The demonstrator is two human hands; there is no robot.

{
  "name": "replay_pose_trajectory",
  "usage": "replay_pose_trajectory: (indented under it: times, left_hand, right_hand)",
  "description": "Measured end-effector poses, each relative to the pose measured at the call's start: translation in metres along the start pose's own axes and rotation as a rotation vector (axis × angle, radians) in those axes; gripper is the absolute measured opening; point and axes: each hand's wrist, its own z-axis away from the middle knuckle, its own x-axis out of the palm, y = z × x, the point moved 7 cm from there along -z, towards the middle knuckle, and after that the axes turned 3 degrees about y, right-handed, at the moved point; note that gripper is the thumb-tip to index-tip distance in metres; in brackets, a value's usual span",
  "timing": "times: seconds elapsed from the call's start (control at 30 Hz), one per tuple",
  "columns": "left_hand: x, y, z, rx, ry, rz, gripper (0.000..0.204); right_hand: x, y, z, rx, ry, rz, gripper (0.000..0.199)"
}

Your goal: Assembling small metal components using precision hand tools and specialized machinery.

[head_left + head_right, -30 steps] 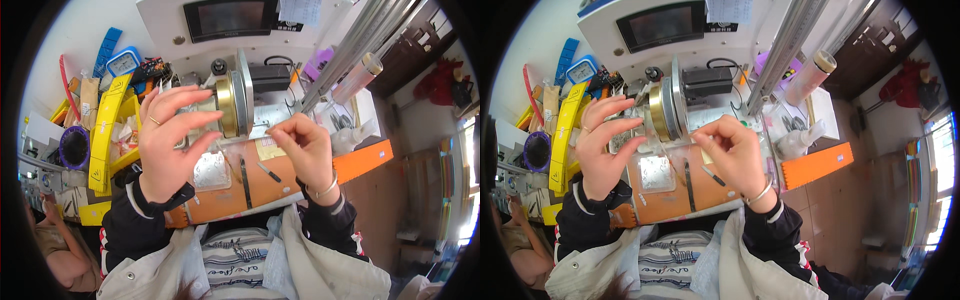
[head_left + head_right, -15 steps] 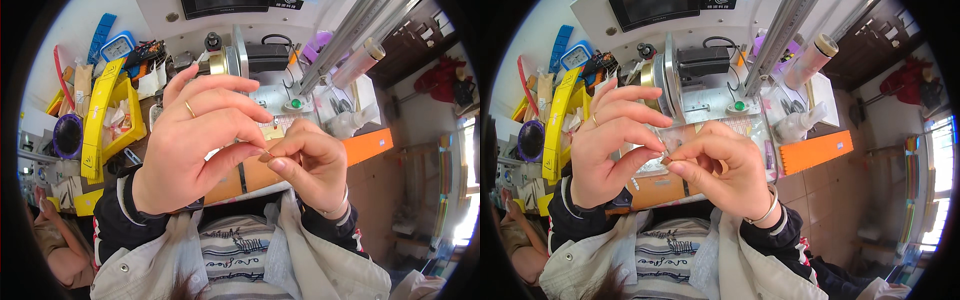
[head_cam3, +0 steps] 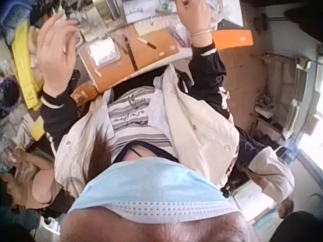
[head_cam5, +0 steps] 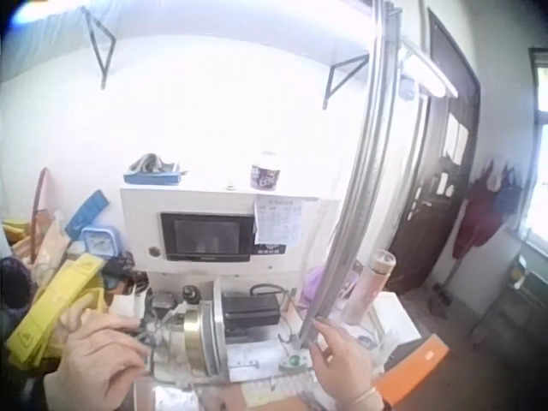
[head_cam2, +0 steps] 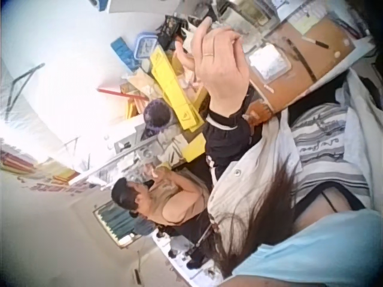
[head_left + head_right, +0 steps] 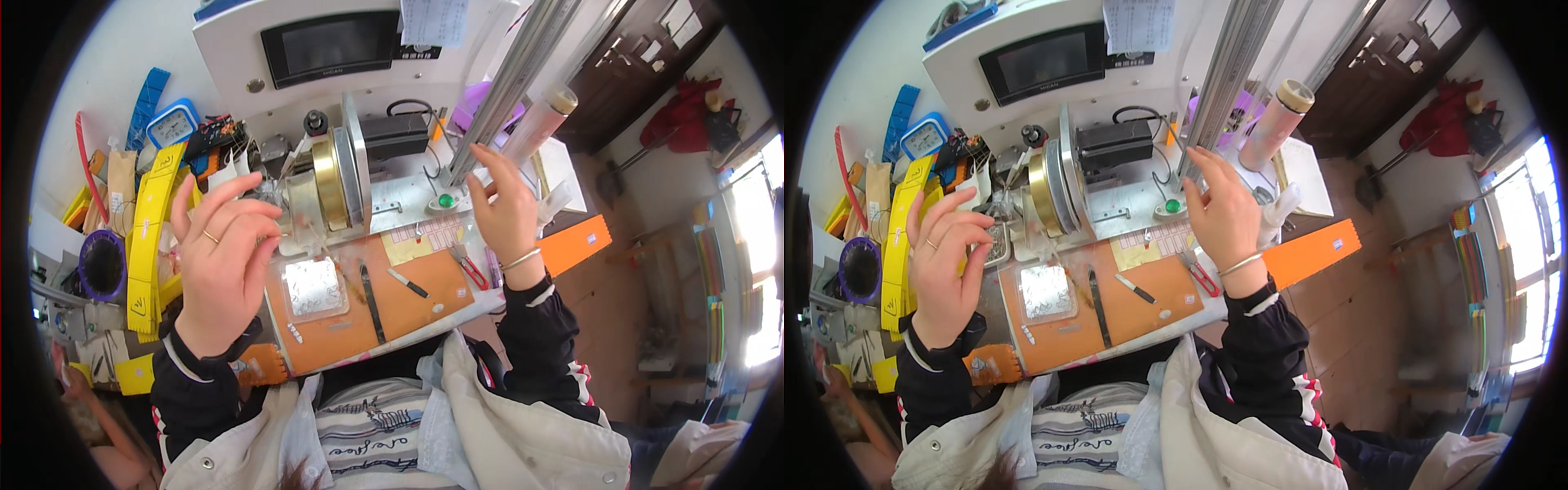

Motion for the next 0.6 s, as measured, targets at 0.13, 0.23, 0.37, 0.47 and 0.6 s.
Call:
replay_pose_trajectory:
  times: [0.13,0.23,0.37,0.47,0.6]
  left_hand:
    - [-0.005,-0.002,0.0,-0.017,0.06,0.056,0.011]
    - [-0.001,-0.006,0.003,-0.008,0.065,0.115,0.012]
    - [-0.013,-0.003,0.004,-0.003,0.12,0.162,0.013]
    - [-0.014,-0.005,0.008,-0.003,0.163,0.192,0.012]
    - [-0.006,-0.002,0.002,-0.007,0.162,0.225,0.013]
  right_hand:
    - [-0.007,0.001,-0.001,-0.012,-0.012,0.164,0.035]
    - [-0.028,-0.017,-0.011,-0.074,-0.036,0.083,0.034]
    - [-0.086,-0.08,-0.051,-0.1,0.027,-0.219,0.03]
    - [-0.133,-0.136,-0.104,-0.232,0.149,-0.186,0.027]
    - [-0.192,-0.155,-0.191,-0.306,0.421,-0.392,0.021]
